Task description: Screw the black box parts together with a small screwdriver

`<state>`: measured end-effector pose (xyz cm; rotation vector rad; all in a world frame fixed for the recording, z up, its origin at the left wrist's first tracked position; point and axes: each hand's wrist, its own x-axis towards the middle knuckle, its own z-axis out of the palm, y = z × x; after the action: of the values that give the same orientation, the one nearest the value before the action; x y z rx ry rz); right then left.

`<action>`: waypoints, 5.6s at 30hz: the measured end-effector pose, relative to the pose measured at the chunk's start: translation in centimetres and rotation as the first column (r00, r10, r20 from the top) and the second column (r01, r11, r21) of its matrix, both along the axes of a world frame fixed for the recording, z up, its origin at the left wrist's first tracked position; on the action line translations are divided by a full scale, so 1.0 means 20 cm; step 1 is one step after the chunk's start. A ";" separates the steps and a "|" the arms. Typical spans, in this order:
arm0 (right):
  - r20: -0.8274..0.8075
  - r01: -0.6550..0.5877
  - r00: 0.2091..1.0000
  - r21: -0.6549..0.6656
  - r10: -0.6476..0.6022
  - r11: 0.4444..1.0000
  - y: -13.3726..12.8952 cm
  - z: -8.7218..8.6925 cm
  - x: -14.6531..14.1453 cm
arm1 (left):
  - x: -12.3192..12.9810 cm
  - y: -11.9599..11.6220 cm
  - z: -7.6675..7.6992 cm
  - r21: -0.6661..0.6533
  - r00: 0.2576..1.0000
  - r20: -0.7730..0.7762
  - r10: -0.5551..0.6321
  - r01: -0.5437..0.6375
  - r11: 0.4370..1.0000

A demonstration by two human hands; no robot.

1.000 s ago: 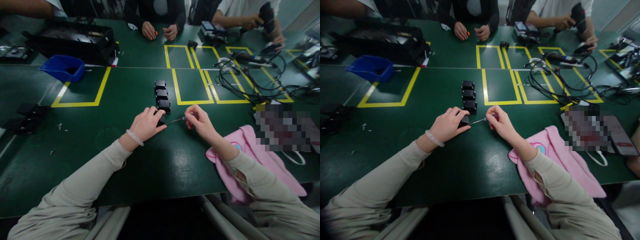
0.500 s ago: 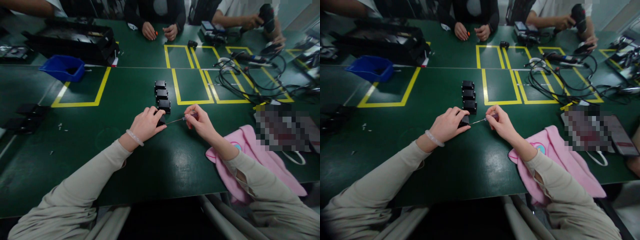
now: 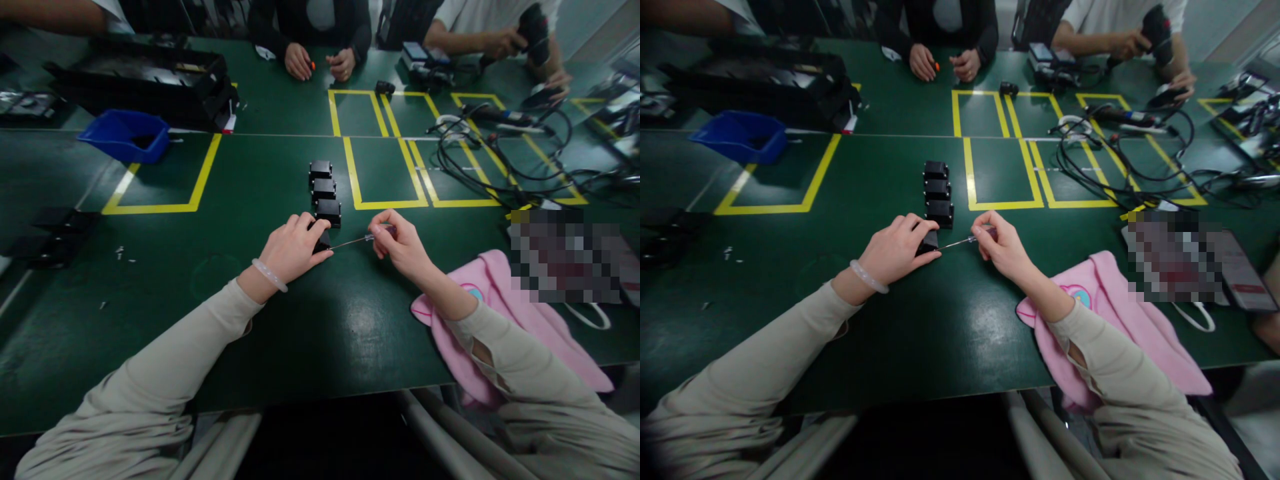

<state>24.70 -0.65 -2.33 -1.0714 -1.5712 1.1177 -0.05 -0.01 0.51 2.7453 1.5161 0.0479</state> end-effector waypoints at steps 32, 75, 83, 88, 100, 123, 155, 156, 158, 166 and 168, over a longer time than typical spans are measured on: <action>-0.009 0.007 1.000 -0.006 -0.007 1.000 0.00 -0.01 0.00 | 0.00 0.00 0.00 -0.003 1.000 0.003 -0.003 0.003 1.000; 0.002 -0.017 1.000 0.010 0.017 1.000 0.01 -0.03 0.00 | -0.01 0.00 -0.02 0.031 1.000 -0.014 -0.014 0.014 0.999; -0.055 -0.015 0.998 0.013 0.016 1.000 0.00 -0.02 -0.01 | -0.01 0.00 -0.02 0.040 1.000 -0.025 -0.016 0.017 0.999; -0.006 -0.017 1.000 0.011 0.017 1.000 0.00 -0.02 -0.01 | -0.01 0.00 -0.02 0.027 1.000 -0.018 -0.016 0.016 1.000; -0.022 -0.030 0.999 0.018 0.031 0.999 0.00 -0.01 -0.01 | -0.01 0.01 -0.01 0.017 1.000 -0.019 -0.016 0.017 1.000; -0.010 -0.026 1.000 0.014 0.026 1.000 -0.01 0.00 -0.01 | -0.01 0.01 -0.01 0.010 1.000 -0.003 -0.013 0.013 1.000; 0.014 -0.023 1.000 0.014 0.023 1.000 0.00 -0.01 -0.01 | -0.01 0.01 -0.01 0.003 1.000 -0.010 -0.004 0.004 1.000; -0.004 -0.019 1.000 0.026 0.019 0.999 0.00 -0.01 -0.01 | -0.01 0.01 -0.01 0.001 1.000 -0.011 -0.002 0.002 1.000; -0.041 -0.021 0.999 0.030 0.022 0.999 0.00 -0.02 -0.01 | -0.01 0.01 -0.01 0.000 1.000 -0.012 -0.003 0.003 1.000; 0.014 -0.018 1.000 0.037 0.018 0.999 0.00 -0.03 0.00 | -0.01 0.01 -0.01 0.002 1.000 -0.002 -0.007 0.007 1.000; 0.009 -0.032 0.999 0.033 0.031 0.999 0.00 -0.03 0.00 | -0.01 0.01 -0.02 0.007 1.000 0.001 -0.010 0.010 1.000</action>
<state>24.74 -0.58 -2.84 -1.0339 -1.6130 1.1055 -0.29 0.16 0.20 2.7575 1.5054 0.0547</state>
